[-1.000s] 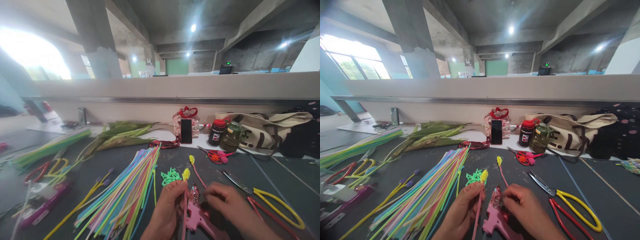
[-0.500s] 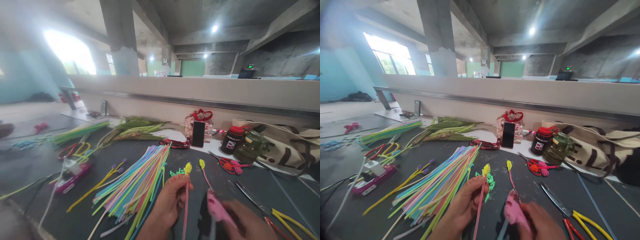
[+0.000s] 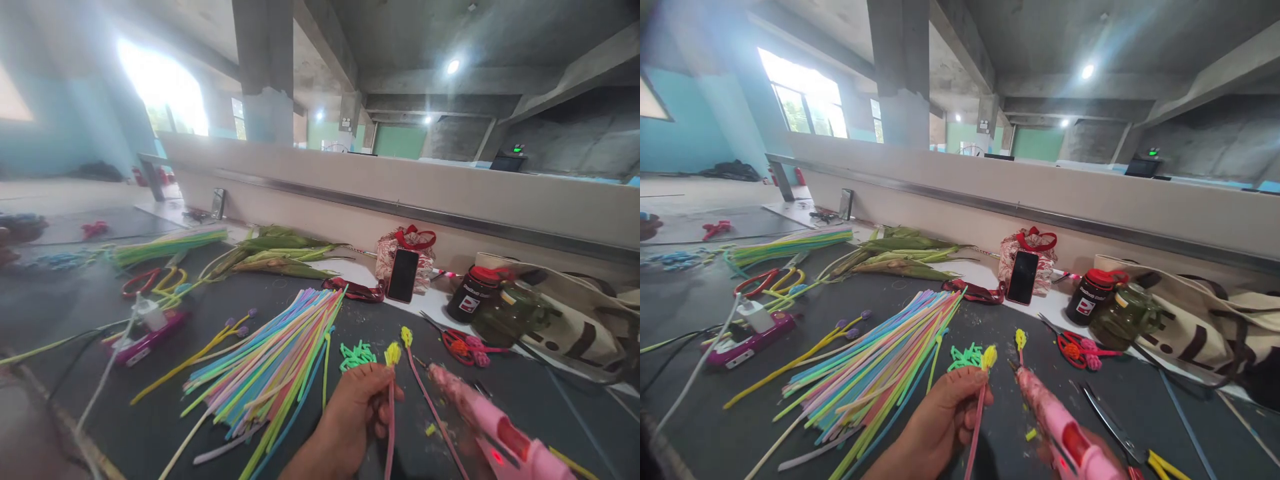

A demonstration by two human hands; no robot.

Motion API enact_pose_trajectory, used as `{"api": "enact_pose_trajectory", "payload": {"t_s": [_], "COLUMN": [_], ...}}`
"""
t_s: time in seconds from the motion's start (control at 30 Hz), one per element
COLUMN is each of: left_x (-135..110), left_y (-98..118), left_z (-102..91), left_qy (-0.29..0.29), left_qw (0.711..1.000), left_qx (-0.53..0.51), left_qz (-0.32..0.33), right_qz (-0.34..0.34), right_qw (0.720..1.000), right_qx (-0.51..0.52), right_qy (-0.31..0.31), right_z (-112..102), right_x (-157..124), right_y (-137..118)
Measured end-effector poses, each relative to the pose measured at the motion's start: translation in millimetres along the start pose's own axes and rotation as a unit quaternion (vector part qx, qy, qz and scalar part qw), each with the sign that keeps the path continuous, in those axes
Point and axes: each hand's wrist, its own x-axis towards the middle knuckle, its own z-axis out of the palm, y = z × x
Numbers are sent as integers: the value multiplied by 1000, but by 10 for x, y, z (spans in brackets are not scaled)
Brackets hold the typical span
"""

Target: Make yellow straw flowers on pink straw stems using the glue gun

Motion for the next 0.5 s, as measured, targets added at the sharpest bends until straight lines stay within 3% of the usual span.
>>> {"api": "enact_pose_trajectory", "payload": {"t_s": [0.2,0.5], "left_x": [-13,-13], "left_y": [-37,-35], "left_z": [25,64], "left_qy": [5,9], "left_qw": [1000,999], "left_qx": [5,22], "left_qz": [21,36], "right_qz": [22,38], "right_qw": [998,995], "right_qx": [23,45], "right_qy": [-52,-79], "right_z": [294,325], "right_x": [280,177], "right_y": [-3,-66]}}
